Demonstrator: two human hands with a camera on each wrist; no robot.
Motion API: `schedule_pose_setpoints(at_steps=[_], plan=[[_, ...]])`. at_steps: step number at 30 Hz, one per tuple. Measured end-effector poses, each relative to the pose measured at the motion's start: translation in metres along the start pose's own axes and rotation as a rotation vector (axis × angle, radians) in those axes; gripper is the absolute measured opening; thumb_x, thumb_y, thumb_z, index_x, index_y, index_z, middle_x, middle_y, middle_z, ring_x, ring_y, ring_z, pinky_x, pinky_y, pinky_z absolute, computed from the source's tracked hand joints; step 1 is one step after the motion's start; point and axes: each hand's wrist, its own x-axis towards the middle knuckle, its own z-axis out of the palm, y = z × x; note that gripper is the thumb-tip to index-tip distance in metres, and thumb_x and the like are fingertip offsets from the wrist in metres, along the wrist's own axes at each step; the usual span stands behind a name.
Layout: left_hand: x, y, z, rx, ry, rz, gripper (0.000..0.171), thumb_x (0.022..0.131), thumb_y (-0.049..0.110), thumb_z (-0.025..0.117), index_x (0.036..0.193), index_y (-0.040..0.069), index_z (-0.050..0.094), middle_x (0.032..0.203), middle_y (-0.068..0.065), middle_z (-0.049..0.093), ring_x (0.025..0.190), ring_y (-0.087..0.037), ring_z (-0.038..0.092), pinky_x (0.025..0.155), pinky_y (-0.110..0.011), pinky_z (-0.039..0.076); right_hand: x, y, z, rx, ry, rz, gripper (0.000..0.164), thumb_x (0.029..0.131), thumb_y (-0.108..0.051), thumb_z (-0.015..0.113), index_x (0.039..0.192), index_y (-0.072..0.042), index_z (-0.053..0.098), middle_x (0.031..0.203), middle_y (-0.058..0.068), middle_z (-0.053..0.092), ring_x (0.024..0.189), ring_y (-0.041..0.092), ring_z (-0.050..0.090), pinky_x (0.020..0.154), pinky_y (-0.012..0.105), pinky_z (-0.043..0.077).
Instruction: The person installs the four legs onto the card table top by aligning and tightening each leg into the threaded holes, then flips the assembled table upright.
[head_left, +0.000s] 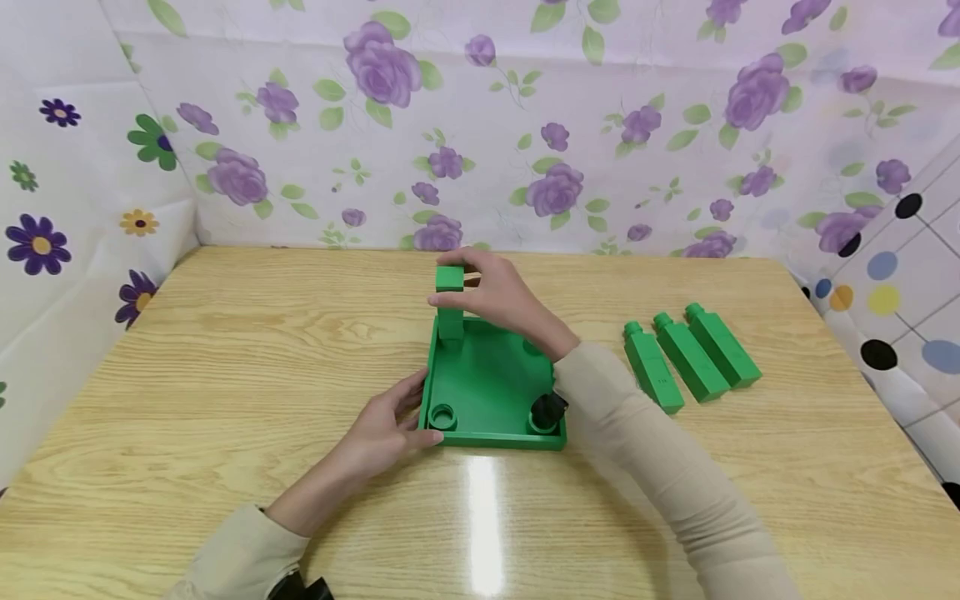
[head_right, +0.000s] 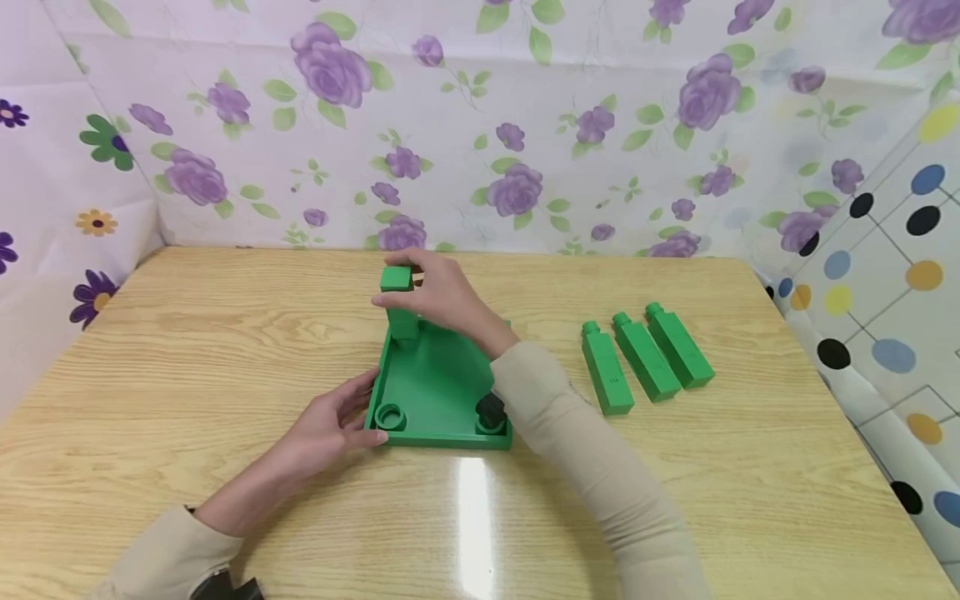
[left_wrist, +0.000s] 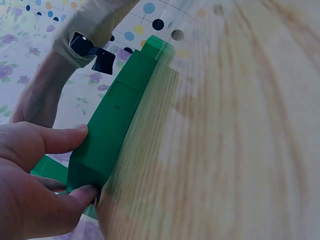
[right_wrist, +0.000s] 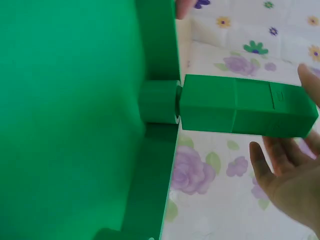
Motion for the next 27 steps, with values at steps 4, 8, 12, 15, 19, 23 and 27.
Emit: schedule_pose_setpoints(at_steps=[4,8,12,15,19,23,27], plan=[[0.0,-0.001,0.0,-0.014,0.0,0.001,0.087,0.08,-0.011,0.071,0.152,-0.002,0.022,0.149,-0.021,0.035,0.137,-0.034,0.033,0.107,-0.033,0.038,0.003,0.006,-0.012,0.216,-0.148,0.005,0.056,0.089,-0.021,0.071,0.14,-0.009,0.051,0.139,0.008,0.051,0.127,0.016,0.046,0.104,0.033,0.042],[-0.001,-0.001,-0.001,-0.011,0.002,0.0,0.086,0.081,-0.009,0.072,0.151,-0.002,0.023,0.149,-0.021,0.034,0.138,-0.034,0.032,0.108,-0.034,0.037,0.008,0.013,-0.02,0.378,-0.277,0.021,0.056,0.091,-0.009,0.067,0.143,-0.008,0.047,0.14,0.011,0.05,0.127,0.018,0.048,0.103,0.035,0.044],[-0.001,-0.002,-0.002,-0.005,0.0,0.013,0.085,0.081,-0.007,0.072,0.151,-0.001,0.024,0.149,-0.02,0.035,0.137,-0.033,0.032,0.11,-0.04,0.034,0.01,0.014,-0.021,0.435,-0.301,0.057,0.058,0.09,-0.003,0.066,0.144,-0.006,0.046,0.135,0.013,0.055,0.122,0.021,0.053,0.101,0.037,0.046],[-0.001,-0.003,-0.001,-0.003,-0.004,0.013,0.085,0.081,-0.006,0.073,0.151,0.0,0.024,0.149,-0.02,0.036,0.137,-0.033,0.032,0.111,-0.042,0.033,0.011,0.016,-0.022,0.391,-0.267,0.079,0.057,0.088,-0.005,0.069,0.142,-0.007,0.05,0.131,0.01,0.057,0.113,0.024,0.056,0.098,0.04,0.048],[0.0,-0.002,-0.001,-0.004,-0.003,0.009,0.085,0.081,-0.007,0.072,0.152,0.0,0.024,0.148,-0.02,0.036,0.137,-0.033,0.032,0.111,-0.041,0.033,0.011,0.016,-0.022,0.282,-0.228,0.088,0.055,0.087,-0.011,0.072,0.139,-0.009,0.054,0.132,0.006,0.054,0.103,0.028,0.055,0.092,0.04,0.05],[0.0,-0.002,-0.001,-0.006,-0.003,0.008,0.085,0.081,-0.008,0.072,0.152,0.0,0.024,0.148,-0.02,0.036,0.137,-0.033,0.032,0.111,-0.041,0.033,0.011,0.015,-0.02,0.19,-0.195,0.074,0.054,0.087,-0.015,0.074,0.138,-0.01,0.055,0.135,0.005,0.051,0.108,0.024,0.056,0.091,0.033,0.05],[0.0,-0.002,-0.001,-0.005,-0.003,0.002,0.085,0.082,-0.007,0.072,0.152,0.001,0.024,0.148,-0.02,0.036,0.137,-0.033,0.032,0.111,-0.041,0.033,0.012,0.013,-0.016,0.127,-0.154,0.06,0.048,0.086,-0.015,0.075,0.129,-0.005,0.058,0.124,0.009,0.056,0.108,0.02,0.056,0.093,0.029,0.048]])
